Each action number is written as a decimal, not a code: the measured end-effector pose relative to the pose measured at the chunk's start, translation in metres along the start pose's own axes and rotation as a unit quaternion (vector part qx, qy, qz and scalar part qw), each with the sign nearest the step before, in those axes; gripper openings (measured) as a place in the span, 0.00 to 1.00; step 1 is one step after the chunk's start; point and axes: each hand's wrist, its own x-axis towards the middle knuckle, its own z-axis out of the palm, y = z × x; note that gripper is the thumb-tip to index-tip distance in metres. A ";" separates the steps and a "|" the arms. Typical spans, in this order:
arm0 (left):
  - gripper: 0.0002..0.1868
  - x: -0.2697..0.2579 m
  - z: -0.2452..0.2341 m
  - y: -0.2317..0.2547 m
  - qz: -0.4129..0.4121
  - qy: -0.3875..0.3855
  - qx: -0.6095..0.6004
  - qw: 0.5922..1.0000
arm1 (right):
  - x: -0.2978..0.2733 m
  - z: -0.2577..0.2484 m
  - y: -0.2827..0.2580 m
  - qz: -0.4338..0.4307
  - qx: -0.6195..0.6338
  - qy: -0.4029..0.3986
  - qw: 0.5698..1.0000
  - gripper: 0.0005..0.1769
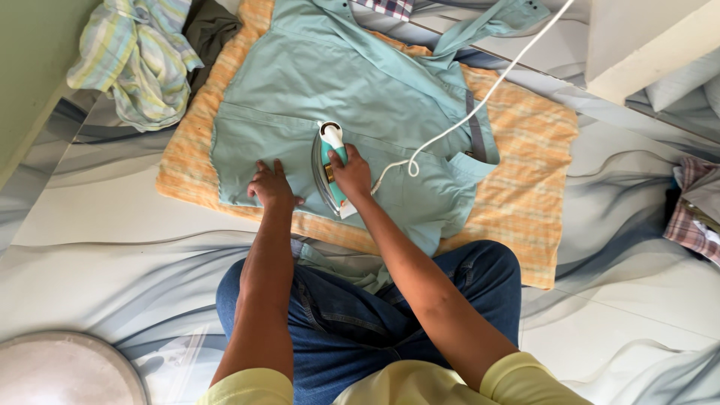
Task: The person irons a light green shirt laid out on a patterned cloth on the floor. They smooth the fabric with their hands, use a teal iron to press the body and sleeves, and briefly measure the shirt with a tape measure.
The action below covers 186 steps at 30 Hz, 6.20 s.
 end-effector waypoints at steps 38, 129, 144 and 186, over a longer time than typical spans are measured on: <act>0.69 0.060 0.026 -0.087 -0.016 0.101 -0.244 0.964 | 0.073 -0.049 -0.003 -0.074 -0.160 -0.248 0.953 0.23; 0.11 0.072 0.124 -0.164 -0.088 -0.212 -0.690 0.687 | 0.052 0.112 -0.097 -0.219 -0.155 -0.235 0.934 0.22; 0.07 0.035 0.088 -0.174 -0.133 -0.195 -0.734 0.637 | 0.056 0.095 -0.111 -0.149 -0.166 -0.399 0.889 0.20; 0.09 0.040 0.087 -0.193 -0.238 0.270 -0.513 0.779 | 0.016 0.080 -0.104 -0.289 -0.174 -0.448 0.828 0.22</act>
